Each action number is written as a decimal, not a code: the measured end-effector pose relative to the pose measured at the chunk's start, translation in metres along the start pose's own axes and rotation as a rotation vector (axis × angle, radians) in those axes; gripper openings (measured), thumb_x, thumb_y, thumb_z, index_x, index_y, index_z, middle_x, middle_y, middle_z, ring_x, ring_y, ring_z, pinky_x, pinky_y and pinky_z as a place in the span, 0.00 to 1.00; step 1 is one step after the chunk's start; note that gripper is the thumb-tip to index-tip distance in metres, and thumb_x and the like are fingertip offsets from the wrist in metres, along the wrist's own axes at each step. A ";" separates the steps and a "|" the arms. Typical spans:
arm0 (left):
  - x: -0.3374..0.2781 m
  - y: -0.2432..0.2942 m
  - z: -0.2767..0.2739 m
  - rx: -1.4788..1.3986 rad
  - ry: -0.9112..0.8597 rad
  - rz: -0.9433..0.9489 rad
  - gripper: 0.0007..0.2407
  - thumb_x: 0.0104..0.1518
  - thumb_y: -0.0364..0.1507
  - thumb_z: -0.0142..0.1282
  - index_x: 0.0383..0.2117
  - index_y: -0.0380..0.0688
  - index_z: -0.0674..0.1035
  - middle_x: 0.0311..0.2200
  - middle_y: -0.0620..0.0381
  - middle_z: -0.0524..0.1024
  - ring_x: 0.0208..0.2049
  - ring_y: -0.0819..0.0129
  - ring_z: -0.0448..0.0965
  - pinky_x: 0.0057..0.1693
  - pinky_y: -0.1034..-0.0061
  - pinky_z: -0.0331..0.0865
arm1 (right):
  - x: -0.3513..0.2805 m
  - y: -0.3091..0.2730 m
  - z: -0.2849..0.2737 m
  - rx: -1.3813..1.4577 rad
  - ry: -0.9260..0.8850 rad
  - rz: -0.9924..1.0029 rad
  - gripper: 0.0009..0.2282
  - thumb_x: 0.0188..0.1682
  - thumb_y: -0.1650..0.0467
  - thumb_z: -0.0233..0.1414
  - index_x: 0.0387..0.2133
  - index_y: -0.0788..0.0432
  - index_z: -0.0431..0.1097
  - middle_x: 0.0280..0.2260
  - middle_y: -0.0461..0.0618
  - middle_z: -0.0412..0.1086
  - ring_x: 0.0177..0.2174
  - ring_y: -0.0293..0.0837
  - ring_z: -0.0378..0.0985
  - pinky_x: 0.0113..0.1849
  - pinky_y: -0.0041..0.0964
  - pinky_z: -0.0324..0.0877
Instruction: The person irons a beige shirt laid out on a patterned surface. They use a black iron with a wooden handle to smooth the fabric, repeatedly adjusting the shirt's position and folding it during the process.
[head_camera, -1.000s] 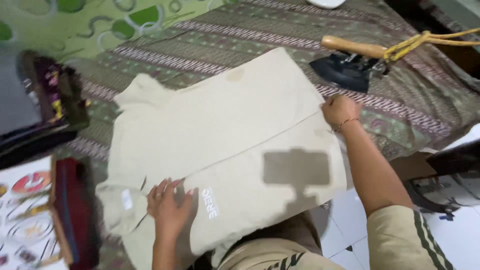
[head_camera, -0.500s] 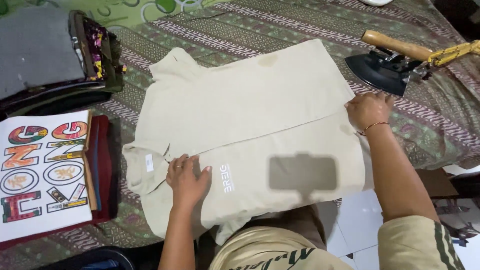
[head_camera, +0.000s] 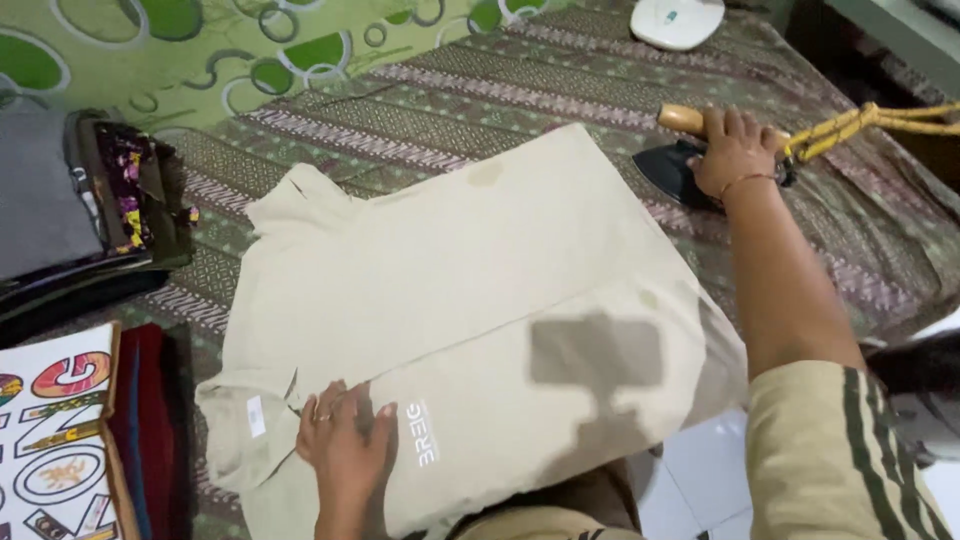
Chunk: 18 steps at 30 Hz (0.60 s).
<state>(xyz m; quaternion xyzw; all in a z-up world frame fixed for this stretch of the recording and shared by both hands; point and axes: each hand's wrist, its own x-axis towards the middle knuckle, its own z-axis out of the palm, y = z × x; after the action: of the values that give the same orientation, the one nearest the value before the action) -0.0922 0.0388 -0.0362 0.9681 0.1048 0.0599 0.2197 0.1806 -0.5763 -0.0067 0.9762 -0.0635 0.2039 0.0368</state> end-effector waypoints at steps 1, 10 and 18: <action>-0.002 -0.004 -0.002 -0.004 0.009 -0.007 0.23 0.53 0.46 0.57 0.52 0.48 0.80 0.64 0.47 0.68 0.71 0.44 0.52 0.69 0.44 0.43 | 0.010 0.002 0.004 0.001 0.007 -0.010 0.32 0.45 0.63 0.58 0.65 0.56 0.58 0.61 0.62 0.62 0.57 0.66 0.64 0.54 0.61 0.52; -0.015 -0.065 0.007 0.108 0.286 0.054 0.18 0.54 0.41 0.60 0.49 0.51 0.83 0.58 0.50 0.76 0.68 0.44 0.62 0.71 0.46 0.49 | 0.045 0.038 -0.002 -0.225 -0.572 0.068 0.22 0.51 0.58 0.54 0.55 0.55 0.70 0.38 0.62 0.82 0.38 0.62 0.86 0.39 0.55 0.78; -0.010 -0.090 -0.026 0.123 0.276 -0.141 0.20 0.55 0.36 0.59 0.52 0.40 0.81 0.59 0.34 0.72 0.66 0.37 0.56 0.63 0.38 0.48 | -0.005 0.075 -0.004 -0.252 -0.596 0.028 0.19 0.47 0.63 0.50 0.45 0.60 0.79 0.39 0.59 0.82 0.36 0.60 0.85 0.38 0.50 0.79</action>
<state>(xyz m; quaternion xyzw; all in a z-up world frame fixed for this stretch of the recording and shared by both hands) -0.1219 0.1262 -0.0533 0.9525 0.2051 0.1702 0.1473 0.1639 -0.6496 -0.0014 0.9798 -0.1094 -0.0998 0.1343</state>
